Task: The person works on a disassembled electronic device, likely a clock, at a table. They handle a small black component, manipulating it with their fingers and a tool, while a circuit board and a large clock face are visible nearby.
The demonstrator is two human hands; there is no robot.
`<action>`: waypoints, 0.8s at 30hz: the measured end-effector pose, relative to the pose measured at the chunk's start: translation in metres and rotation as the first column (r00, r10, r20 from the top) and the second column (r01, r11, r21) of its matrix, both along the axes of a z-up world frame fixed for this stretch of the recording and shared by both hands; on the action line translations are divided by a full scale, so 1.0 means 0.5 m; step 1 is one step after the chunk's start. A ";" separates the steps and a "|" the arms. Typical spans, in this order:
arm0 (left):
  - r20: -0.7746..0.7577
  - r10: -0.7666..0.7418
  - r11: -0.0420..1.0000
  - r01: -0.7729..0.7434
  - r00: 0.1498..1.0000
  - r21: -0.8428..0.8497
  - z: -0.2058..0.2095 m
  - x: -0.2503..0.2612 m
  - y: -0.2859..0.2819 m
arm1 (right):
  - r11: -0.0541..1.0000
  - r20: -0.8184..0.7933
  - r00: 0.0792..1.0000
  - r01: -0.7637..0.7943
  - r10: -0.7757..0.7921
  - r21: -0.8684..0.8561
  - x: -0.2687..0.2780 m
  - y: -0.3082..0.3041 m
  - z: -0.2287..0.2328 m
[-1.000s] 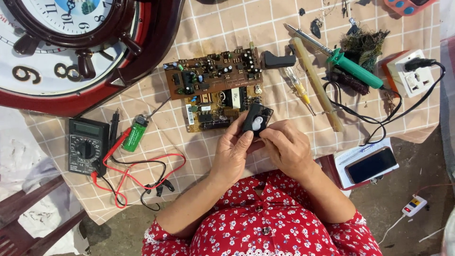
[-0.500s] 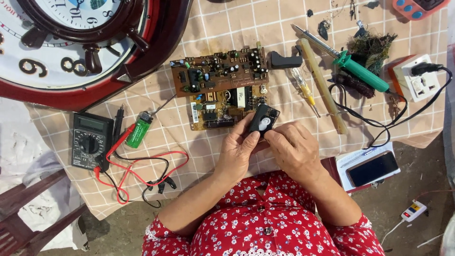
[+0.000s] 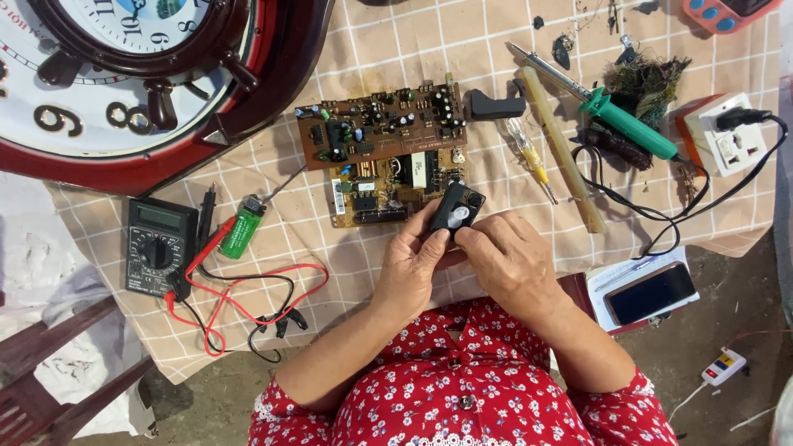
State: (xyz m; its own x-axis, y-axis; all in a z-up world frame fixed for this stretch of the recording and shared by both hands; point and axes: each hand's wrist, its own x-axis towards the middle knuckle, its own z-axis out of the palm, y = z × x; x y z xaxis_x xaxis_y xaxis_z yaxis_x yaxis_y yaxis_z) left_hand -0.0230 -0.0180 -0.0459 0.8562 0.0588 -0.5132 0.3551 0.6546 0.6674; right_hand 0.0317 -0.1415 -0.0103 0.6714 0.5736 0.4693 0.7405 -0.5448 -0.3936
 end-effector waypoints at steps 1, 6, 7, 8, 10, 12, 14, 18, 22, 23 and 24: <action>0.000 -0.001 1.000 0.001 1.000 0.000 0.000 0.000 0.000 | 1.000 0.000 1.000 0.001 -0.001 0.000 0.000 -0.002 -0.001; 0.006 0.014 1.000 -0.014 1.000 -0.007 0.006 0.001 0.003 | 1.000 -0.044 0.999 -0.008 0.008 0.000 0.000 -0.009 -0.003; 0.006 0.012 1.000 -0.012 1.000 -0.007 0.001 -0.001 0.001 | 1.000 -0.044 0.999 -0.006 0.006 0.001 -0.001 -0.011 -0.005; -0.001 0.020 0.999 -0.020 1.000 -0.034 -0.004 -0.003 0.000 | 1.000 -0.034 0.999 0.000 0.000 -0.005 -0.001 -0.012 -0.008; -0.008 0.025 0.998 -0.025 1.000 -0.062 -0.009 -0.006 0.000 | 1.000 -0.023 1.000 0.009 -0.009 -0.011 -0.003 -0.014 -0.012; -0.009 0.013 0.998 -0.014 1.000 -0.066 -0.011 -0.007 0.000 | 1.000 -0.011 1.000 0.023 -0.023 -0.011 -0.006 -0.016 -0.017; -0.005 0.019 0.997 -0.020 1.000 -0.072 0.004 -0.001 0.000 | 0.999 -0.005 0.999 0.031 -0.031 -0.008 -0.006 -0.015 -0.014; -0.025 0.014 0.995 -0.016 1.000 -0.094 0.002 -0.001 0.001 | 0.999 0.006 0.999 0.047 -0.047 0.012 -0.007 -0.013 -0.014; -0.032 0.009 0.994 -0.012 0.999 -0.108 0.015 0.006 0.001 | 0.996 -0.032 0.998 0.048 -0.046 0.070 -0.013 -0.021 -0.023; -0.042 0.007 0.994 -0.012 0.999 -0.109 0.019 0.008 0.003 | 0.992 -0.064 0.997 0.049 -0.042 0.115 -0.016 -0.026 -0.033; -0.053 0.009 0.994 -0.015 0.999 -0.109 0.022 0.010 0.004 | 0.986 -0.097 0.995 0.049 -0.034 0.161 -0.020 -0.030 -0.043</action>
State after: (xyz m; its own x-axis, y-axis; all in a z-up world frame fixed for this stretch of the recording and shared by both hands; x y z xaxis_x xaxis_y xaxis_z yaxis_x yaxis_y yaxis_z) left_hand -0.0181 -0.0160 -0.0349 0.8278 0.0097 -0.5609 0.3793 0.7270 0.5723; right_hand 0.0219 -0.1563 -0.0319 0.7381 0.4652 0.4886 0.6746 -0.4968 -0.5460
